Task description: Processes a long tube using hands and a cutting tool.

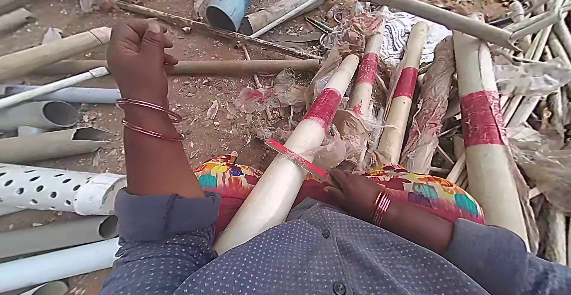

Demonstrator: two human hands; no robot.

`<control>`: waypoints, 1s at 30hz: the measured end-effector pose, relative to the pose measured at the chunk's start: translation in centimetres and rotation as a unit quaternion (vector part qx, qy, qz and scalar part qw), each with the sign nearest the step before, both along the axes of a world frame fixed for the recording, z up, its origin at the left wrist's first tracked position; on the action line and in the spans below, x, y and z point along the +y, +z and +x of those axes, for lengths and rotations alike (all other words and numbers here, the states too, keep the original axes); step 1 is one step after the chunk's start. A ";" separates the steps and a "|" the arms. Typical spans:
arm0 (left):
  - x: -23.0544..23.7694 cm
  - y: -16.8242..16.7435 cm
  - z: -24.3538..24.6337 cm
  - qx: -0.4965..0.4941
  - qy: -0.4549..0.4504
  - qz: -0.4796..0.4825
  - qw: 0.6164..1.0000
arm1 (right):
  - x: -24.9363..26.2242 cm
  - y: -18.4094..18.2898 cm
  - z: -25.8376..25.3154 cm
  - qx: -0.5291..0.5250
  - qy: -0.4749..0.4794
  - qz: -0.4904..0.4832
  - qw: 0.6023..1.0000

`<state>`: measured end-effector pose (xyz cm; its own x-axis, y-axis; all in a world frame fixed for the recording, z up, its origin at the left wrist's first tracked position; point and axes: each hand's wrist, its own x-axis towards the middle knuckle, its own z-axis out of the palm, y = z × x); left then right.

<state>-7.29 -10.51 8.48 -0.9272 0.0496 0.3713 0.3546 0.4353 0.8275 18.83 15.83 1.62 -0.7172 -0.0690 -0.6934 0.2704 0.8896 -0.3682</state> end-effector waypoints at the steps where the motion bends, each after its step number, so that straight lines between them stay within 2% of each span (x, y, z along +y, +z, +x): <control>1: 0.4 0.0 0.0 0.003 -0.007 -0.010 1.000 | -0.3 0.2 -0.9 -0.005 0.007 0.006 1.000; 4: 1.0 0.1 0.2 0.016 -0.020 -0.036 0.999 | -1.5 -0.1 -3.4 0.016 0.021 -0.001 1.000; 9: 0.7 1.0 0.8 0.024 -0.021 -0.006 0.999 | -3.0 0.2 -5.9 0.016 0.046 0.017 0.999; 20: -0.2 1.2 0.6 0.020 -0.016 0.005 1.000 | 0.0 1.2 2.7 0.038 0.016 0.029 0.999; 30: 1.7 1.0 1.4 0.033 -0.040 -0.036 0.998 | -2.3 -0.4 -4.1 0.055 0.045 -0.018 0.997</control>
<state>-5.92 -8.83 9.44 -0.8926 0.1522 0.4244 0.4439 0.4613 0.7682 14.69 13.52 1.21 -0.7789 -0.1600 -0.6063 0.1461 0.8940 -0.4236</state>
